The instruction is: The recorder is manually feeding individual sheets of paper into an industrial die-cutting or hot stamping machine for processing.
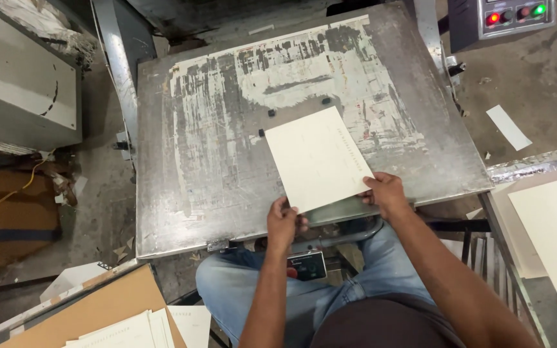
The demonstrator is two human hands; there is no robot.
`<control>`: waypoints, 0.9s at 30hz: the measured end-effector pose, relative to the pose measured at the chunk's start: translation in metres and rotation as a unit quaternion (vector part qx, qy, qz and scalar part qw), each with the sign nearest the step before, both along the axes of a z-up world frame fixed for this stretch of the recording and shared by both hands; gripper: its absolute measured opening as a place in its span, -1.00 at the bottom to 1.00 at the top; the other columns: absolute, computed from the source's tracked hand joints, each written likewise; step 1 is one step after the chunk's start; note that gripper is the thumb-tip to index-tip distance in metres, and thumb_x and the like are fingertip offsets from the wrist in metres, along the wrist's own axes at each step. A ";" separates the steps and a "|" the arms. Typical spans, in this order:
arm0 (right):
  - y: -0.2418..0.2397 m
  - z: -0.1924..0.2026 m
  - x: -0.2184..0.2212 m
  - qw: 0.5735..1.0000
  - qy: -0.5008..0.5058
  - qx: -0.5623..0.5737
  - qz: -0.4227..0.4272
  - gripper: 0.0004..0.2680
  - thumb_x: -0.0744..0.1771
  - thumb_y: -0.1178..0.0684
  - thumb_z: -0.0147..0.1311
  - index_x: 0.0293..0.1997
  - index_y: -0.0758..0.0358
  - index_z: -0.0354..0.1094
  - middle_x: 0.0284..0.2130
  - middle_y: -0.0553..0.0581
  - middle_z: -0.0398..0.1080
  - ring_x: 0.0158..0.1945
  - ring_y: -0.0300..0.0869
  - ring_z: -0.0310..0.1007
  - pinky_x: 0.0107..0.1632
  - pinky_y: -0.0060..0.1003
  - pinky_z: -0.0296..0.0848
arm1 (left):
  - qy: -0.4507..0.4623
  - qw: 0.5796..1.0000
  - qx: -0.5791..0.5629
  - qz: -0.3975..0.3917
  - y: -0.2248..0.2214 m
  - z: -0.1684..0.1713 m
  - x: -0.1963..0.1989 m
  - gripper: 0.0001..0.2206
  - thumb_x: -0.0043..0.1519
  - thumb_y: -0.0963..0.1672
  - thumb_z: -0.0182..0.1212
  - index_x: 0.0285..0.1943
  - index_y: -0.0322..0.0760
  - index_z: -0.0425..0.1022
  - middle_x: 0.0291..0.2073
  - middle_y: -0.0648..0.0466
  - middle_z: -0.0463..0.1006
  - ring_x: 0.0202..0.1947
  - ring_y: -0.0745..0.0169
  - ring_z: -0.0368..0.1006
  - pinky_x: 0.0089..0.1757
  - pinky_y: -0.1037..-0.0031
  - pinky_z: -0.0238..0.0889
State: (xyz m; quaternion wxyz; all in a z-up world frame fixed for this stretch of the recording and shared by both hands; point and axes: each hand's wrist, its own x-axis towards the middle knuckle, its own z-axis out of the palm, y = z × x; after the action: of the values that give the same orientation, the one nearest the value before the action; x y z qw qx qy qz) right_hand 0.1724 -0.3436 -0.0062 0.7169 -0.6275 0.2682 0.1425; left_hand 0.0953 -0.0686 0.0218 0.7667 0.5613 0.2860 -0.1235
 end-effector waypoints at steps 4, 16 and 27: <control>0.009 0.006 0.004 0.998 -0.032 -0.033 0.037 -0.71 0.34 0.20 0.10 0.19 0.43 0.34 -0.31 0.17 0.51 -0.42 -0.22 0.44 -0.46 -0.35 0.38 | -0.002 0.999 0.028 0.019 0.016 0.010 0.013 -0.58 0.30 -0.27 0.04 0.38 -0.37 0.23 -0.33 -0.12 0.56 -0.50 0.25 0.50 -0.48 0.46 0.44; 0.012 0.050 0.014 0.944 -0.068 -0.170 0.273 -0.41 0.20 0.28 0.25 0.41 0.27 0.15 -0.13 0.17 0.48 -0.22 -0.18 0.45 -0.27 -0.32 0.41 | -0.032 0.982 0.145 -0.113 0.034 0.034 0.022 -0.42 0.19 -0.30 0.14 0.46 -0.28 0.19 -0.20 0.04 0.52 -0.51 0.31 0.44 -0.52 0.46 0.34; 0.012 0.051 0.018 0.939 -0.080 -0.183 0.280 -0.43 0.20 0.28 0.25 0.40 0.29 0.18 -0.10 0.23 0.50 -0.05 -0.09 0.49 0.03 -0.25 0.47 | -0.035 0.963 0.235 -0.127 0.036 0.009 0.024 -0.48 0.25 -0.27 0.14 0.45 -0.30 0.25 -0.29 -0.03 0.58 -0.57 0.29 0.48 -0.51 0.44 0.34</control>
State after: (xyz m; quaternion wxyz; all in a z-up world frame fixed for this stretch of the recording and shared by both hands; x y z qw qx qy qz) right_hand 0.1900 -0.3313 0.0443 0.5399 -0.8068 0.0452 0.2355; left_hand 0.1188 -0.0322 0.0307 0.6008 0.7614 0.2063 -0.1294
